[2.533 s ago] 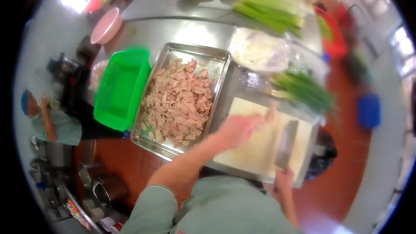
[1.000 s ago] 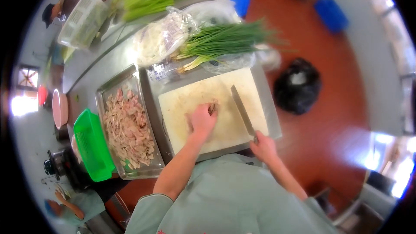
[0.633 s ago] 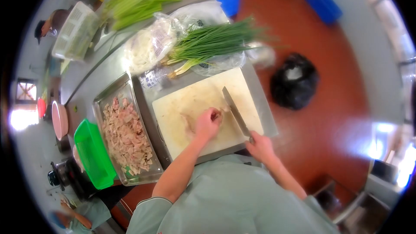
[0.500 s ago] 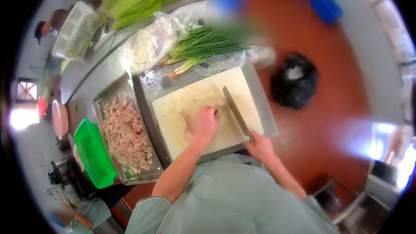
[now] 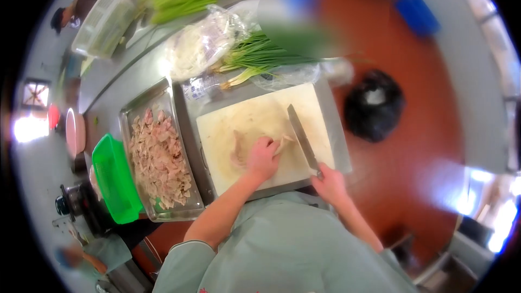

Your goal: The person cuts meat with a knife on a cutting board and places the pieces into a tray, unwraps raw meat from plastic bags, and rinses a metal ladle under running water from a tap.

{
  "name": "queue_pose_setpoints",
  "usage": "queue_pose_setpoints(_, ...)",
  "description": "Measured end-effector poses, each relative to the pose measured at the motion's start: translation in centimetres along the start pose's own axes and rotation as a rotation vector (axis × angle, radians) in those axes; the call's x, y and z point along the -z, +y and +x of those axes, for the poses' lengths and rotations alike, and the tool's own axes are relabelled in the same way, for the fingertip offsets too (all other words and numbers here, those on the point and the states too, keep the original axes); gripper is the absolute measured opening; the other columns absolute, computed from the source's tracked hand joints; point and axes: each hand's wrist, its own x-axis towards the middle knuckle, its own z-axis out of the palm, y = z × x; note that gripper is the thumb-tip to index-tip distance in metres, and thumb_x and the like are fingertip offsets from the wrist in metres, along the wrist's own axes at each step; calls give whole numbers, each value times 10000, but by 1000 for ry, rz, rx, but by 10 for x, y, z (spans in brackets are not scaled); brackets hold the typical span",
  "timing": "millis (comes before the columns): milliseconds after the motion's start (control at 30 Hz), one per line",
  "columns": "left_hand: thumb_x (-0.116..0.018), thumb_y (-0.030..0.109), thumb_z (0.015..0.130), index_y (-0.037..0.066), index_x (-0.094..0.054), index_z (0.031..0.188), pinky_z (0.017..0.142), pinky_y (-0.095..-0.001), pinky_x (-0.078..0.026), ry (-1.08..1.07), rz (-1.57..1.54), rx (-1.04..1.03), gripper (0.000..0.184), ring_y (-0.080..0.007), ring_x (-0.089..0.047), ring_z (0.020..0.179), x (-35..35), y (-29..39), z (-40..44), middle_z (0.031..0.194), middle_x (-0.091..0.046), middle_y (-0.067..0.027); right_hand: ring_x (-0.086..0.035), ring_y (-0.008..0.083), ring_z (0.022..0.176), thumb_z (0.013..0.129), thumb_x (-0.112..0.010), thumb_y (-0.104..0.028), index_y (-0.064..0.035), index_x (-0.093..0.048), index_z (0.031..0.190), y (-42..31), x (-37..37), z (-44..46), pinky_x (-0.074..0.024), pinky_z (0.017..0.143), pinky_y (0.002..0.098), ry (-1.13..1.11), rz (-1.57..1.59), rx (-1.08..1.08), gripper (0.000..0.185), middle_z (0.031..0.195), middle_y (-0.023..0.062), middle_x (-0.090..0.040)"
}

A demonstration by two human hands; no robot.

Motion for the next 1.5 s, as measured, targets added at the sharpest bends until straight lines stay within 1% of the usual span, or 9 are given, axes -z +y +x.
queue_pose_setpoints(167,-649,113,815,87,-669,1177,885,-427,-465,-102,200,-8,363,-316,-587,1016,28,2,-12,1031,-617,-126,-655,446,778,838,-661,-254,-85,-641,1150,1,-12,2,-521,683,529,-22,-62,22,356,778,197,-678)
queue_pose_setpoints(233,-614,115,833,99,-664,1167,884,-418,-450,14,211,-73,338,-298,-585,1009,22,-1,-11,998,-633,-107,-643,430,725,847,-669,-254,-86,-641,1188,10,-22,8,-504,654,518,-19,-102,73,382,722,183,-644)
queue_pose_setpoints(333,-633,129,840,95,-672,1174,770,-446,-500,0,224,-60,338,-315,-618,921,24,3,-8,944,-645,-122,-629,402,679,851,-680,-253,-98,-634,1233,10,-22,11,-490,630,499,-40,-19,57,415,676,170,-605)
queue_pose_setpoints(433,-636,144,883,87,-680,1178,798,-457,-497,94,-84,31,303,-329,-620,911,11,-3,-11,907,-643,-141,-627,373,658,870,-676,-258,-108,-621,1279,6,-16,11,-495,622,464,-88,-6,36,439,687,155,-619)
queue_pose_setpoints(533,-648,158,865,51,-670,1112,824,-477,-497,-76,-158,112,270,-365,-615,924,5,-20,-9,986,-651,-167,-639,357,664,889,-659,-271,-98,-612,1292,-1,-16,6,-505,627,452,-123,42,-18,441,725,157,-650)
queue_pose_setpoints(633,-658,129,854,44,-679,1062,837,-473,-501,172,-391,-11,226,-363,-615,969,-1,-20,-16,1010,-656,-169,-657,348,677,903,-641,-287,-86,-602,1302,-21,-12,0,-512,633,450,-137,115,-129,448,749,171,-668)
queue_pose_setpoints(733,-658,70,839,32,-676,1019,866,-460,-505,172,-349,-61,184,-364,-609,1003,5,-19,-17,1028,-655,-161,-673,370,704,910,-631,-302,-76,-608,1285,-13,-16,-3,-515,641,463,-87,146,-200,438,748,199,-670)
queue_pose_setpoints(1067,-654,50,848,24,-672,1014,877,-443,-516,149,-347,-21,169,-363,-597,1035,7,-14,-9,1088,-643,-151,-678,399,775,911,-641,-326,-130,-653,1199,-44,-7,-15,-542,697,480,41,-98,49,348,806,165,-704)
queue_pose_setpoints(1500,-560,-83,732,44,-642,1220,930,-473,-519,16,-138,-90,510,-389,-546,1161,17,-2,9,1225,-598,-170,-680,352,742,924,-623,-259,-138,-615,1163,-35,21,9,-512,626,475,-77,-336,300,267,828,114,-708)
